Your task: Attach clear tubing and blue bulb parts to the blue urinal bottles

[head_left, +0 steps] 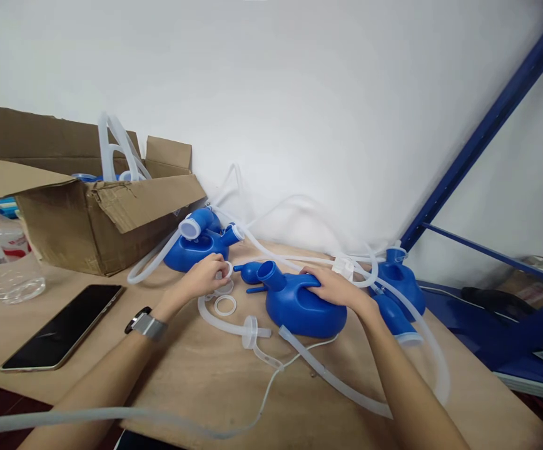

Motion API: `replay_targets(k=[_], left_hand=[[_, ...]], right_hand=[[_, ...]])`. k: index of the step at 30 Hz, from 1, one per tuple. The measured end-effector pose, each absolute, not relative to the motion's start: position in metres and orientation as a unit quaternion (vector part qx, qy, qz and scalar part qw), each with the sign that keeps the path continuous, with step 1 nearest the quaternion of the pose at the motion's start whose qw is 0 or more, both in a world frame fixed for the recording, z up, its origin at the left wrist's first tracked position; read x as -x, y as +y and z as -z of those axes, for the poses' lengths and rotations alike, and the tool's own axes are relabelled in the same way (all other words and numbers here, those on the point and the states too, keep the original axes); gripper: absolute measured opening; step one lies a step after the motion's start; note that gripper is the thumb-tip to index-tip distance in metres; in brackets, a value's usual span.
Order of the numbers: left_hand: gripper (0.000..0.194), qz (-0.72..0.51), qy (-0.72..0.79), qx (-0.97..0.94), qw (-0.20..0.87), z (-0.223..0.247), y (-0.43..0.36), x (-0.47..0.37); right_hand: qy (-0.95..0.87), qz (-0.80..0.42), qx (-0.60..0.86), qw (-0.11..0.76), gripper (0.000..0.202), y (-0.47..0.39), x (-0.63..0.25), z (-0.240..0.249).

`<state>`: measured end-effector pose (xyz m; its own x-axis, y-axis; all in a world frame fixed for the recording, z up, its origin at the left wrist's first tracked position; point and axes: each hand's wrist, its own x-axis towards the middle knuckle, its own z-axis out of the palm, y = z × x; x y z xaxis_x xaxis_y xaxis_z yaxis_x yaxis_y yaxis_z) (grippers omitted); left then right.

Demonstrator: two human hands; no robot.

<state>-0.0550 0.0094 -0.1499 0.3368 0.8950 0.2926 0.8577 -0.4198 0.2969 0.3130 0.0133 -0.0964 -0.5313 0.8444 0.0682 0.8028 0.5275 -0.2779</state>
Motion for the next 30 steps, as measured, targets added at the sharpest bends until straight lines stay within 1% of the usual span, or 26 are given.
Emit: replay_targets(k=[3,5,8,12,14,15,16,19,21,26,30], left_hand=[[0.024,-0.268,0.506,-0.819,0.047,0.165,0.012,0.046],[0.025,-0.3,0.485,-0.82,0.058,0.175,0.013,0.042],[0.026,-0.305,0.477,-0.821,0.072,0.184,0.015,0.037],[0.021,-0.307,0.488,-0.813,0.079,0.186,0.021,0.028],[0.019,-0.311,0.505,-0.801,0.076,0.185,0.026,0.025],[0.021,-0.312,0.514,-0.796,0.076,0.184,0.028,0.024],[0.027,-0.311,0.519,-0.792,0.076,0.183,0.031,0.023],[0.056,-0.295,0.513,-0.801,0.086,0.18,0.041,0.021],[0.063,-0.271,0.5,-0.817,0.095,0.178,0.047,0.019],[0.055,-0.213,0.479,-0.845,0.107,0.169,0.057,0.015],[0.037,-0.206,0.507,-0.833,0.087,0.163,0.059,0.014]], right_hand=[[-0.87,-0.088,0.481,0.063,0.054,0.014,-0.319,0.095],[-0.872,-0.088,0.479,0.051,0.062,0.013,-0.32,0.095],[-0.875,-0.094,0.473,0.038,0.072,0.009,-0.316,0.093],[-0.851,-0.119,0.512,0.016,0.095,0.0,-0.308,0.085],[-0.841,-0.143,0.522,0.011,0.102,-0.004,-0.306,0.081],[-0.841,-0.152,0.518,0.015,0.104,-0.005,-0.305,0.08],[-0.844,-0.158,0.512,0.024,0.104,-0.006,-0.305,0.079],[-0.854,-0.171,0.488,0.054,0.1,-0.006,-0.306,0.079],[-0.859,-0.183,0.475,0.063,0.097,-0.005,-0.306,0.079],[-0.854,-0.195,0.475,0.079,0.09,-0.007,-0.308,0.079],[-0.855,-0.193,0.475,0.078,0.086,-0.007,-0.308,0.079]])
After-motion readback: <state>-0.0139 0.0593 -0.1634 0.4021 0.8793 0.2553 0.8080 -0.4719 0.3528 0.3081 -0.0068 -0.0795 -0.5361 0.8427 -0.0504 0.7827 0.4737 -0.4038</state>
